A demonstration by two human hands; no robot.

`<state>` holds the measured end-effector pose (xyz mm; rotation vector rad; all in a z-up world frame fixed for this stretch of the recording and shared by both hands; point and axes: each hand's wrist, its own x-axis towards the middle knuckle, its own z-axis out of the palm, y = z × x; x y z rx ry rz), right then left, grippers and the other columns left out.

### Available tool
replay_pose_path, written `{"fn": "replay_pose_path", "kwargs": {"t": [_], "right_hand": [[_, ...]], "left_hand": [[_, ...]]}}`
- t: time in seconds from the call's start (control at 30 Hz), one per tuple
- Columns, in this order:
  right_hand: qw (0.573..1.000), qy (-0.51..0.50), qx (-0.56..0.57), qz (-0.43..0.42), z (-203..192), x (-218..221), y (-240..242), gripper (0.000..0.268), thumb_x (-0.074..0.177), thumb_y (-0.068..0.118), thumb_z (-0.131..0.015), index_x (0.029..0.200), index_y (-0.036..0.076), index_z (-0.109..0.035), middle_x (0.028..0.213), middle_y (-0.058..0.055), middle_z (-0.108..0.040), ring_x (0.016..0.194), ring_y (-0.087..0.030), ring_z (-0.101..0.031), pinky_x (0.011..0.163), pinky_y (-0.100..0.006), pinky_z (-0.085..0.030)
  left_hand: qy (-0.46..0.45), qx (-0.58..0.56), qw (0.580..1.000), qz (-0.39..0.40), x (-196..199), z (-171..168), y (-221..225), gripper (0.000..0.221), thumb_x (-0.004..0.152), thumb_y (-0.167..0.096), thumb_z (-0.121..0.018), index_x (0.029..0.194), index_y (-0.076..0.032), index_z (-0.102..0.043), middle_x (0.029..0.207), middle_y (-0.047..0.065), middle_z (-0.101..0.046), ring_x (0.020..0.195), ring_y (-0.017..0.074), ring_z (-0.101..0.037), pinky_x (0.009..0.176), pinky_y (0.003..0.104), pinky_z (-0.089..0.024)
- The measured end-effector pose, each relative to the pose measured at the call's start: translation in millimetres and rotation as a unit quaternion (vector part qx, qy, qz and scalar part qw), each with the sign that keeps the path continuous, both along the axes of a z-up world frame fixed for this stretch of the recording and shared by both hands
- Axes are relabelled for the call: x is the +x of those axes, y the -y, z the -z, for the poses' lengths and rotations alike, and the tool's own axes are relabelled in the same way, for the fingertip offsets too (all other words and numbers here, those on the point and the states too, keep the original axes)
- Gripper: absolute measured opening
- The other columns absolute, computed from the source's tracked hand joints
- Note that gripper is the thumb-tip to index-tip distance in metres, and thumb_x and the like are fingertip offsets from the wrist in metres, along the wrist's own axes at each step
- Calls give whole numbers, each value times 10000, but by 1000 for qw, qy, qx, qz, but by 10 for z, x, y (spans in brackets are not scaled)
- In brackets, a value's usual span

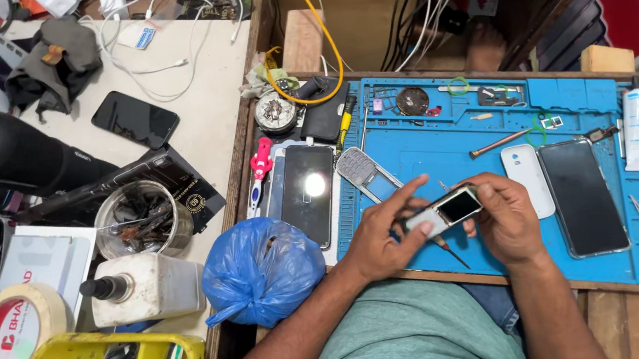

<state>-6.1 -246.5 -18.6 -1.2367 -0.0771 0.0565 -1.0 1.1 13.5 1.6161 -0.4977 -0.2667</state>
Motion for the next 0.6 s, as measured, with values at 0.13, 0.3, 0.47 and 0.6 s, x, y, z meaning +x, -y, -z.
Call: {"fn": "replay_pose_path", "kwargs": {"t": [0.13,0.3,0.47,0.6], "right_hand": [[995,-11,-93,-35,-46,108,-56,299,1046,241,-622,1135,-35,-693,868,-106,-705,653,-139,-641,573,-254,-533],[993,-25,-100,-55,-255,205,-209,326,1040,224,-615,1224,-30,-704,864,-77,-705,707,-122,-648,646,-249,-548],[925,28,-368,87,-483,23,-347,346,908,270,-732,1179,55,-731,1039,-49,-751,768,-120,-679,689,-261,-554],[760,180,-618,95,-553,-167,-558,436,777,346,-865,1116,93,-756,1060,-75,-719,917,-248,-675,775,-356,-541]], "left_hand": [[4,-94,994,62,-11,-18,39,854,888,-78,-755,1629,-49,-332,1140,109,-718,995,147,-705,871,274,-578],[-45,-211,971,105,0,61,45,898,921,-27,-722,1675,-49,-235,1188,71,-630,1030,136,-654,925,300,-569],[-58,-196,978,-50,23,351,103,842,956,-6,-717,1644,-13,-231,1103,103,-650,1003,152,-674,918,307,-588],[5,-237,958,-162,65,412,65,793,1025,-99,-702,1625,-16,-190,1171,126,-607,935,137,-622,893,293,-560]]}}
